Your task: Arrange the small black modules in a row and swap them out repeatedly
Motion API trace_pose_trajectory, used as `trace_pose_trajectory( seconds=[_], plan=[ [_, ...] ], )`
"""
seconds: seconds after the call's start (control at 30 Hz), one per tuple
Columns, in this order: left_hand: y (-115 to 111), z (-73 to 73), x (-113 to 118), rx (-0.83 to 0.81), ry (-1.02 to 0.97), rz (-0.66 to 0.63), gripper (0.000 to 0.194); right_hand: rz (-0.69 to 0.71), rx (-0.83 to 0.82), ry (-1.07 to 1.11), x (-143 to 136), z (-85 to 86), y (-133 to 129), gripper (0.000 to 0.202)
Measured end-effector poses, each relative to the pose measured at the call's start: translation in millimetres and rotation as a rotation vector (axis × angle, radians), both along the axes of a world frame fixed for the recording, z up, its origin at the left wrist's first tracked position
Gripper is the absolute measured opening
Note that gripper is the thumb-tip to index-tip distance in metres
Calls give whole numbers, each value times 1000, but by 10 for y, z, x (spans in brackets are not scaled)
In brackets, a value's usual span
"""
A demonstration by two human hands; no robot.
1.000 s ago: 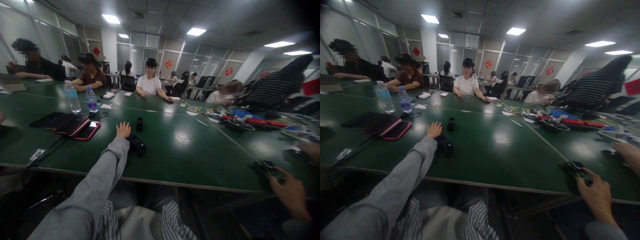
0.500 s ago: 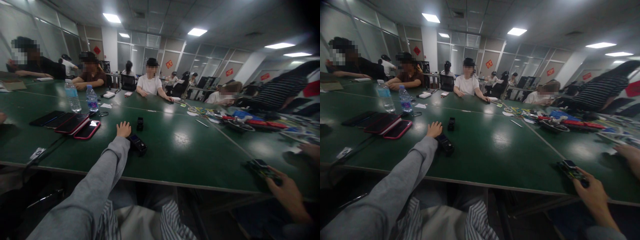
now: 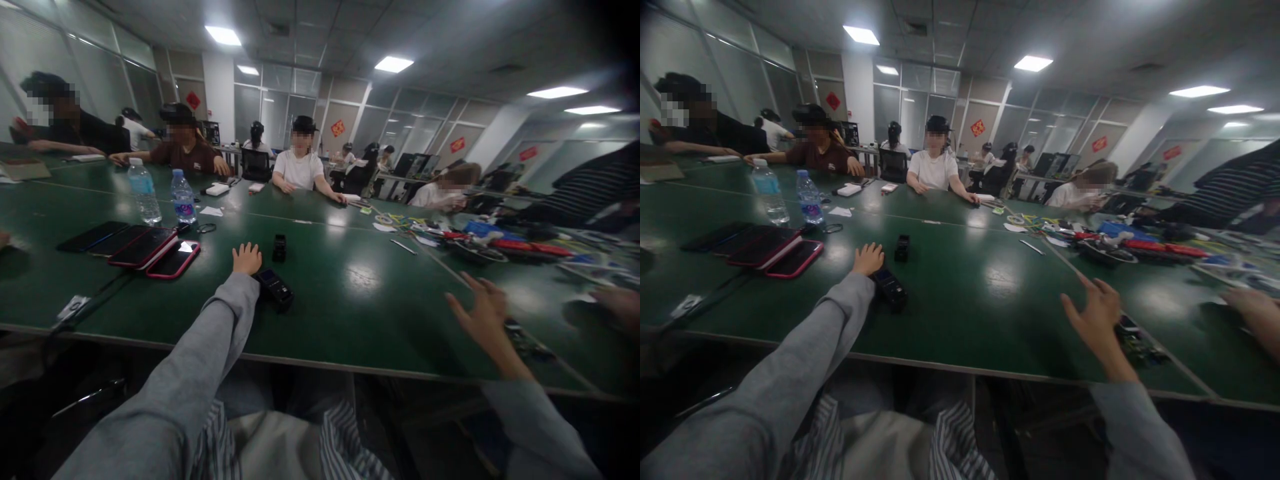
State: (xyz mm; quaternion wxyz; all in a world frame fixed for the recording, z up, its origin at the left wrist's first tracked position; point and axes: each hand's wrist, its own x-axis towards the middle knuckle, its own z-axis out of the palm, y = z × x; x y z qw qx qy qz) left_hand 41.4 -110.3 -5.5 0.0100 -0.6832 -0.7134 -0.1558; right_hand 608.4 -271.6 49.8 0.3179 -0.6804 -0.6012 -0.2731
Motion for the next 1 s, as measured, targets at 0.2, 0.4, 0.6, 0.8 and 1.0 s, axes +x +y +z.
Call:
trace_pose_trajectory(
  seconds=[0.2, 0.4, 0.6, 0.8, 1.0],
  plan=[
    [-9, 28, -1, -13, 2, -4, 56, 594, -296, -16, -2409, -11, 770, 56],
    [-40, 46, 18, -11, 6, 5, 54, 845, -398, -46, -3633, -331, 1321, 55],
    [-44, 61, 21, -18, -18, 3, 55, 883, -329, 40, -3596, -322, 1406, 43],
    [-46, 71, 17, -31, -30, -1, 55, 805, -334, 183, -3428, -350, 1389, 46],
    [-51, 50, 21, 2, 1, 2, 54, 934, -464, 225, -3139, -304, 1090, 44]
  ],
)
